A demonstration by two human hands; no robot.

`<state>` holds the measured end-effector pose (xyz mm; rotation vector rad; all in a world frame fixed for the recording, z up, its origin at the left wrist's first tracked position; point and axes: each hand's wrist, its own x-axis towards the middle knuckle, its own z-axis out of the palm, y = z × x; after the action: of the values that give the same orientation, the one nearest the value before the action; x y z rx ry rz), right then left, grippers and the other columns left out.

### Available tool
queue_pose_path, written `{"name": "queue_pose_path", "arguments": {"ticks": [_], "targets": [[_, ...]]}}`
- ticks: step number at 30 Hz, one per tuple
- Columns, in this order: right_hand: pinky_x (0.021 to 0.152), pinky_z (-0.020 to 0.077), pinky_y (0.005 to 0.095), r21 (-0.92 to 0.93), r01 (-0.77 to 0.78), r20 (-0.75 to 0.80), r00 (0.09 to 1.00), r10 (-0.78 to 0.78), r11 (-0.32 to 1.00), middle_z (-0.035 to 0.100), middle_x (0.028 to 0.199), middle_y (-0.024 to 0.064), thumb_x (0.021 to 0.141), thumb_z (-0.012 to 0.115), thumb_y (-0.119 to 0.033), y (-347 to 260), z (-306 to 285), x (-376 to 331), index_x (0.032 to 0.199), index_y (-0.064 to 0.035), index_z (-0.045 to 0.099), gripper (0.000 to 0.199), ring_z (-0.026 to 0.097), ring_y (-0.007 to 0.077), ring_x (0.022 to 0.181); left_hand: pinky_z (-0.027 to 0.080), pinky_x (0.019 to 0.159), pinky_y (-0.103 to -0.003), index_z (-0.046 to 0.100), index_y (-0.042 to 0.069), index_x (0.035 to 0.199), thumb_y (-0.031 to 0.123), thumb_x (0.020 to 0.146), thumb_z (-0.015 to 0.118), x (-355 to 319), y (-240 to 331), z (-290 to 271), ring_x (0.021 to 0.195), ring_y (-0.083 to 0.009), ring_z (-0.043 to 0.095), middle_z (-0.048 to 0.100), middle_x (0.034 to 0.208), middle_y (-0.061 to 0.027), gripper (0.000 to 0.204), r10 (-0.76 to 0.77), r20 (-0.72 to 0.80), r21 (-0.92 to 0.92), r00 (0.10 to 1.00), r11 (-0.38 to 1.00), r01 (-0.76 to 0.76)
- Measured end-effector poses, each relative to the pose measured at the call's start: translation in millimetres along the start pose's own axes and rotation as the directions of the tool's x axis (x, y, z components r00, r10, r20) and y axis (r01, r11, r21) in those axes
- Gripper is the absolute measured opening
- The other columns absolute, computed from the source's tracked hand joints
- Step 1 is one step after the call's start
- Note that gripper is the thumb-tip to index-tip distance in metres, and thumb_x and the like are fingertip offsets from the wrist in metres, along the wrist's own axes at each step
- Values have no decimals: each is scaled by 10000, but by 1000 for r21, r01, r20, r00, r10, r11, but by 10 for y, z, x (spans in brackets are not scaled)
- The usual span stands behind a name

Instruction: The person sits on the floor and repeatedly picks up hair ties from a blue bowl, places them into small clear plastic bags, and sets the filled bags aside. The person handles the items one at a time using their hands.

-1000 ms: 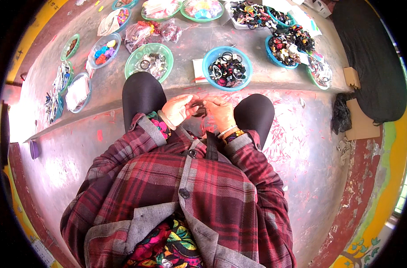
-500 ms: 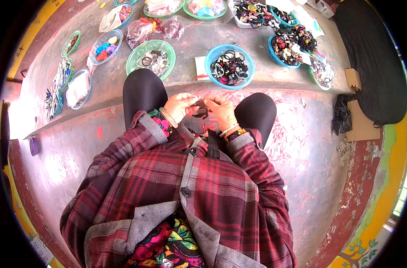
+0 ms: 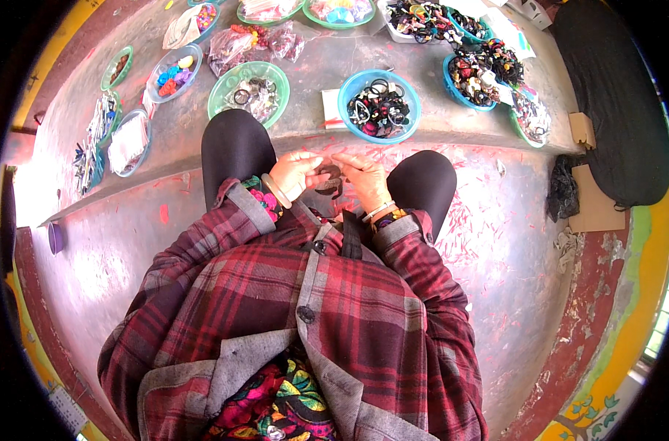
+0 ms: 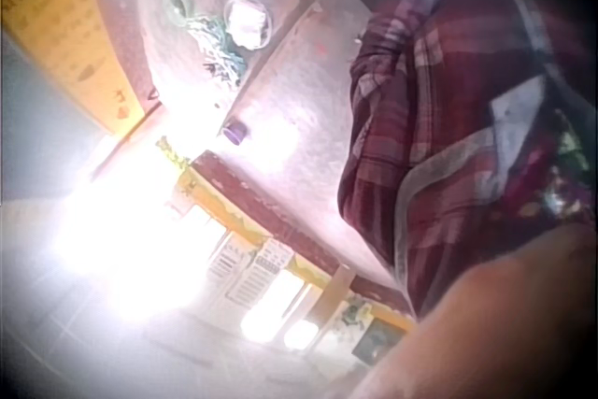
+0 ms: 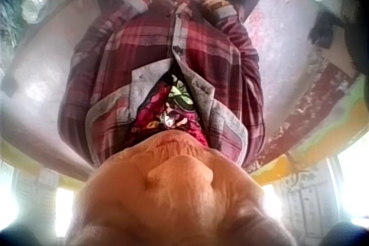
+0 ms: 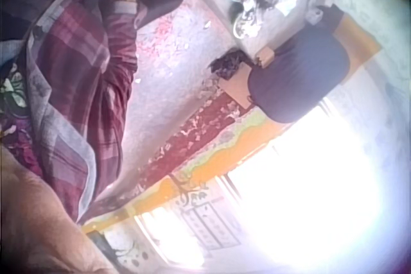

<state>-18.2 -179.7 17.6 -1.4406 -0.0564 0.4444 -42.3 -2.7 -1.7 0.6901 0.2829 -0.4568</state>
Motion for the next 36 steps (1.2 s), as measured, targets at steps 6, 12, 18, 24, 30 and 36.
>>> {"name": "queue_pose_path", "arguments": {"ticks": [6,12,18,24,30,36], "targets": [[720,417,213,-46,104,89,991,-100,993,603,830,15,792,542,43,-66,0,-14,890,-28,662,170,538,90,774,487,801,-319,547,-34,1003,78,862,461,-22,79,6,930,-207,578,588,1007,-125,200,-67,40,-26,997,997,68],[721,417,219,-135,184,105,980,-171,974,587,781,24,776,530,73,-24,-26,5,875,-24,662,192,538,98,759,487,799,-309,549,-25,997,126,865,483,-20,108,-10,931,-187,567,588,990,-118,212,-130,65,-164,989,977,139],[715,426,229,-122,207,139,972,-189,971,596,808,34,775,517,80,-29,-7,12,884,-27,657,208,544,107,791,501,767,-296,553,-3,969,125,841,553,-11,18,10,897,-169,572,590,955,-92,181,-33,-40,30,999,999,34],[719,430,240,54,24,84,996,-29,998,594,904,39,823,512,-65,-136,-74,16,1088,-46,570,272,541,116,830,510,745,-291,559,-15,931,91,838,551,-20,63,41,827,-172,592,590,915,-90,141,19,-120,97,993,995,-7],[731,420,260,34,-105,109,989,101,994,591,938,23,807,608,-224,-147,-40,6,1065,-32,568,324,524,94,857,519,709,-284,564,-32,917,101,842,551,-34,42,127,784,-176,608,598,886,-110,153,202,-169,242,965,957,-158],[678,434,228,144,-84,136,989,64,986,614,813,25,785,612,-80,-95,52,-13,905,-8,610,140,551,96,727,516,687,-259,564,-39,948,128,848,550,-36,-7,135,767,-173,611,603,885,-109,196,190,-97,330,977,932,-148]]}}
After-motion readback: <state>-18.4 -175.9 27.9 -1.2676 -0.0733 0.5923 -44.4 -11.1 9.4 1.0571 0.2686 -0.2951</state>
